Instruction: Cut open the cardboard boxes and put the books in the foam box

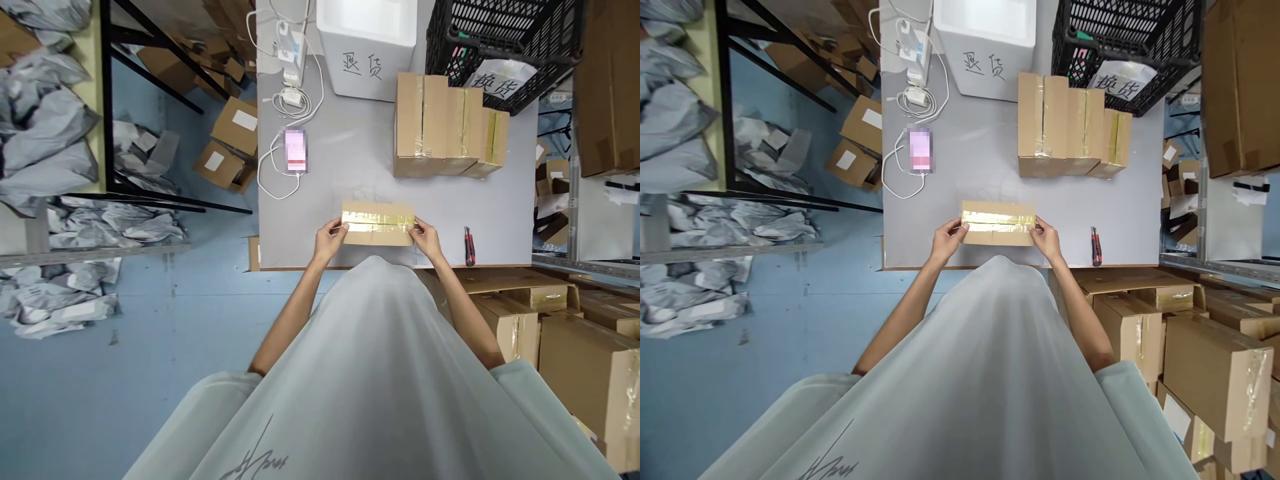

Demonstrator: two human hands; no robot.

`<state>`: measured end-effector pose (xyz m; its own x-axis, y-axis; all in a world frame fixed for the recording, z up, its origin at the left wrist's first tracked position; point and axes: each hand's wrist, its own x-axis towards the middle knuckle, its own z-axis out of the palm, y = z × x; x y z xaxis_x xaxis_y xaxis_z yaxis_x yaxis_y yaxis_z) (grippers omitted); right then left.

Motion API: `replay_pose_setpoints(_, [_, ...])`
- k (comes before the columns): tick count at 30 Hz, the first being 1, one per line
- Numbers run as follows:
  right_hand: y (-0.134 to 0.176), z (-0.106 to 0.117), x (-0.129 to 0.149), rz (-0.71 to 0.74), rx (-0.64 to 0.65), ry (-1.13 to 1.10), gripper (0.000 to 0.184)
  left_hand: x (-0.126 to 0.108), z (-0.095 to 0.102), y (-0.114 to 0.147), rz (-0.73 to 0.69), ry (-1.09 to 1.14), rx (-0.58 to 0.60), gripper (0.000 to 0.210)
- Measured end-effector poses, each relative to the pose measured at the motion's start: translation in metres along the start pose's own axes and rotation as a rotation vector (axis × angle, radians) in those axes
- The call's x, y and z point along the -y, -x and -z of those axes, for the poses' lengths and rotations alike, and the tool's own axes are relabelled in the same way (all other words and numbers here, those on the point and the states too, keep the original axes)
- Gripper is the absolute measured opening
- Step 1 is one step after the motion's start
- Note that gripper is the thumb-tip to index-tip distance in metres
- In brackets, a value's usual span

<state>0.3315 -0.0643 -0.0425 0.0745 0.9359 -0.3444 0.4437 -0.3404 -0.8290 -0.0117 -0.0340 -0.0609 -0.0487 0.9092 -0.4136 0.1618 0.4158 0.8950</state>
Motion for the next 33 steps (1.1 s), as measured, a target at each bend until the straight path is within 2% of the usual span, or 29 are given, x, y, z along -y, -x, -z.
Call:
replay_pose_setpoints(4, [0.001,-0.013,-0.007,-0.051,-0.072,-0.086,0.075,0.011,-0.003,0.002,0.056,0.037,-0.016,0.062])
replay_pose_setpoints(7, [0.003,-0.016,-0.011,-0.09,-0.087,-0.201,0.082,0.009,-0.006,0.007,0.056,0.041,-0.034,0.061])
replay_pose_setpoints(12, [0.009,0.005,-0.028,-0.246,-0.13,-0.402,0.093,-0.006,-0.015,0.012,0.02,0.047,-0.051,0.058])
replay_pose_setpoints(15, [0.013,0.025,-0.04,-0.336,-0.16,-0.406,0.091,-0.012,-0.023,0.006,0.114,0.07,-0.09,0.058])
replay_pose_setpoints(16, [0.013,0.031,-0.041,-0.351,-0.184,-0.382,0.089,-0.014,-0.026,0.004,0.173,0.069,-0.067,0.057])
replay_pose_setpoints(18, [0.016,0.041,-0.039,-0.348,-0.279,-0.282,0.086,-0.015,-0.034,0.001,0.26,0.074,0.061,0.057])
replay_pose_setpoints(21, [0.028,0.048,-0.021,-0.241,-0.403,-0.114,0.08,-0.018,-0.05,0.004,0.256,0.132,0.237,0.06])
replay_pose_setpoints(24, [0.046,0.043,0.008,-0.112,-0.283,-0.13,0.081,-0.024,-0.068,0.012,0.259,0.208,0.271,0.065])
replay_pose_setpoints(27, [0.058,0.035,0.035,-0.076,-0.167,-0.188,0.083,-0.034,-0.076,0.017,0.237,0.241,0.276,0.069])
replay_pose_setpoints(29, [0.058,0.032,0.048,-0.081,-0.139,-0.235,0.083,-0.041,-0.072,0.02,0.162,0.21,0.247,0.068])
replay_pose_setpoints(33, [0.046,0.025,0.061,-0.06,-0.015,-0.35,0.077,-0.053,-0.046,0.023,0.011,0.109,0.146,0.07])
